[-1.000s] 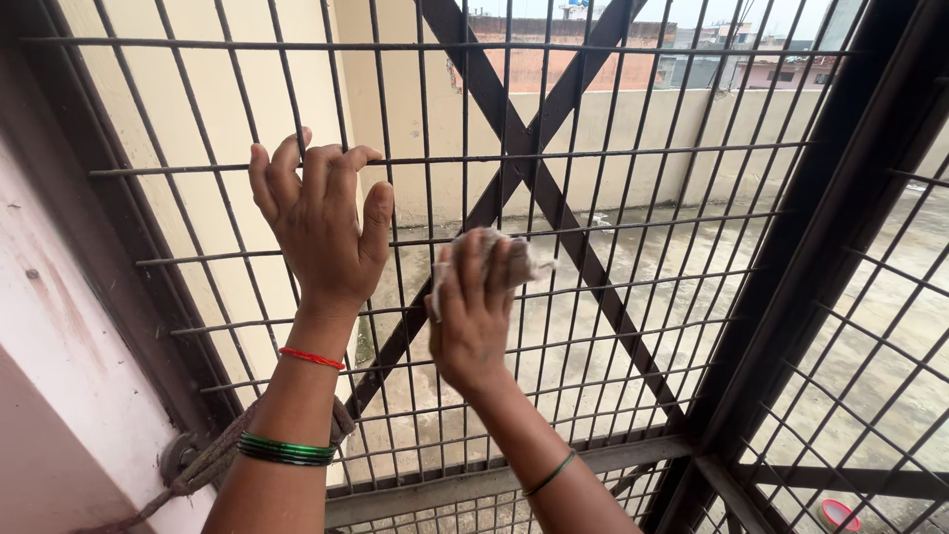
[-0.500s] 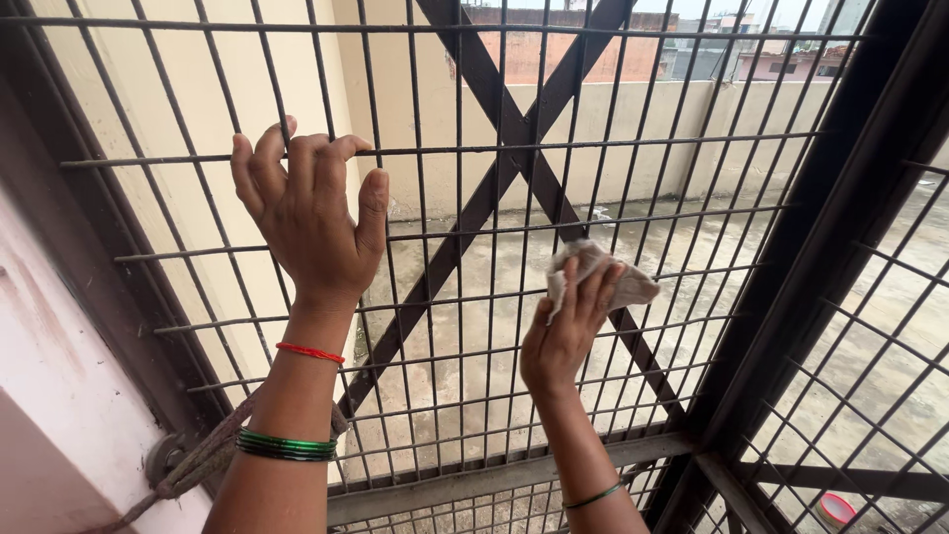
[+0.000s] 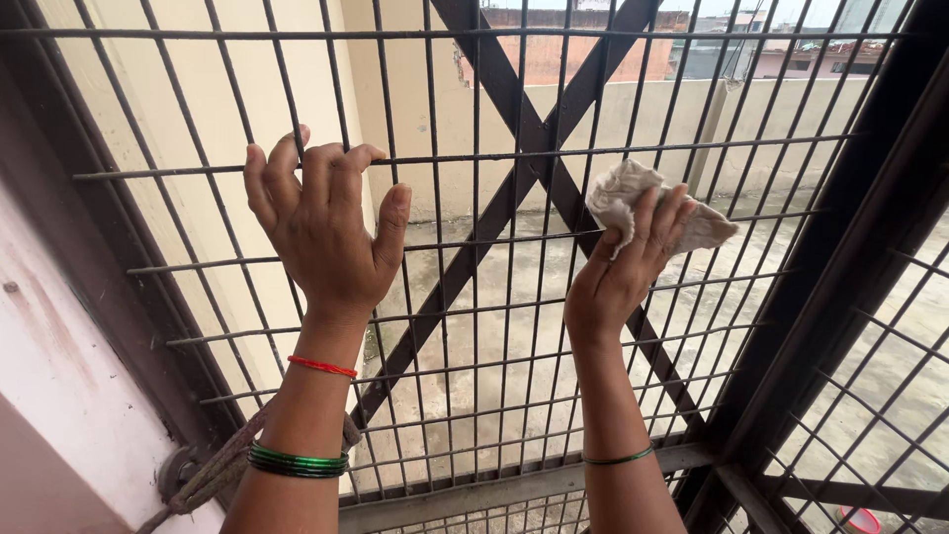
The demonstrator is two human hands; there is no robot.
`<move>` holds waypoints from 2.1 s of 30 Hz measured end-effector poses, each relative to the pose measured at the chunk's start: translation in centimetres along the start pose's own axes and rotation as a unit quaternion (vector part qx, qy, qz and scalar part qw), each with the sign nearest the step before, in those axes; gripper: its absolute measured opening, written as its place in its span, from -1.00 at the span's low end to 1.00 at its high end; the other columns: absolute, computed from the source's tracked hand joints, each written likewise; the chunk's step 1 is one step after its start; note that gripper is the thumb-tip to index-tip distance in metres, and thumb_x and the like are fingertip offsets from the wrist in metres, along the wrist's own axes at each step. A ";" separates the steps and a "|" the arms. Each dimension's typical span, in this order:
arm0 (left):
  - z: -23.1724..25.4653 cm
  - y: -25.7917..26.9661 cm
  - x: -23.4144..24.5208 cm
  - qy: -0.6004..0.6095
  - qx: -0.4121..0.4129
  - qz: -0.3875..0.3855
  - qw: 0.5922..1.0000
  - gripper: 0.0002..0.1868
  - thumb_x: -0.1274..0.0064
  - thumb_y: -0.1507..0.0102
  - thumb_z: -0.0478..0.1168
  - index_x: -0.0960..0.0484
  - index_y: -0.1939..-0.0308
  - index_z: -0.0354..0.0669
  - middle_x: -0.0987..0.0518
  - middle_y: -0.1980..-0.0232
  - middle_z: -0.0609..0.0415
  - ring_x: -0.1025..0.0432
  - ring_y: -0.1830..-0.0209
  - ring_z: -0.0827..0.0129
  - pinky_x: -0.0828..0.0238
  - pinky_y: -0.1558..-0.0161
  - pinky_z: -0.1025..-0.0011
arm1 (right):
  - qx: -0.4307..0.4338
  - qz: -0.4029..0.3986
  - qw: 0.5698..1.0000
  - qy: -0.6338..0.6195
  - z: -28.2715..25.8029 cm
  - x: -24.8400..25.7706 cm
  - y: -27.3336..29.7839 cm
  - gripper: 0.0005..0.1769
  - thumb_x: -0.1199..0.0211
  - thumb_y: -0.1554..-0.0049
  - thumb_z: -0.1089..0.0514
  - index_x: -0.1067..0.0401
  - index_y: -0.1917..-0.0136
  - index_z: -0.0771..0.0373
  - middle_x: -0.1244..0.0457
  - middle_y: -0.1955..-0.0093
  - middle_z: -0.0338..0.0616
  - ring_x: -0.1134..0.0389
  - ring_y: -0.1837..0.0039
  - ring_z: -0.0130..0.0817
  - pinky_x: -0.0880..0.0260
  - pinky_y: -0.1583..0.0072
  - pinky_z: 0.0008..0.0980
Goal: The person wipes a metal window grille with a white cloth, moving the cloth along the bars and intersections to remove dust or grime. The hands remain in frame throughout, and the cloth is used consistently across the grille surface.
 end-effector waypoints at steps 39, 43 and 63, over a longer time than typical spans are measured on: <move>-0.6 -0.1 1.1 0.030 -0.015 -0.018 0.999 -0.33 0.44 -0.50 0.37 -0.61 -0.12 -0.02 -0.52 -0.01 0.06 -0.25 -0.41 0.06 0.24 -0.57 -0.04 | 0.070 -0.067 0.994 0.057 -6.9 -2.7 -0.4 -0.44 0.19 -0.47 0.01 0.03 -0.68 0.13 0.30 -0.75 0.02 0.43 -0.77 -0.05 0.48 -0.72 0.06; -0.7 0.1 1.0 0.026 -0.027 -0.021 0.999 -0.34 0.46 -0.54 0.33 -0.61 -0.18 -0.04 -0.52 -0.06 0.06 -0.24 -0.42 0.07 0.26 -0.58 -0.03 | 0.208 -0.152 0.966 0.018 -10.9 -4.2 5.0 -0.42 0.12 -0.44 0.02 0.03 -0.66 0.16 0.28 -0.72 0.12 0.47 -0.74 0.03 0.60 -0.66 0.13; -0.4 0.0 0.9 0.016 -0.021 -0.017 1.000 -0.43 0.44 -0.58 0.22 -0.60 -0.17 -0.02 -0.53 -0.07 0.07 -0.25 -0.44 0.07 0.24 -0.58 -0.04 | 0.257 -0.179 0.949 0.041 -11.8 -3.7 8.2 -0.45 0.18 -0.43 0.05 -0.04 -0.63 0.21 0.26 -0.72 0.04 0.41 -0.74 -0.01 0.51 -0.67 0.09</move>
Point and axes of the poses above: each hand's wrist, its own y-axis away from the middle knuckle, its own x-axis out of the back of the hand, z = x × y, the point moved 2 cm from there along -y, towards the middle knuckle
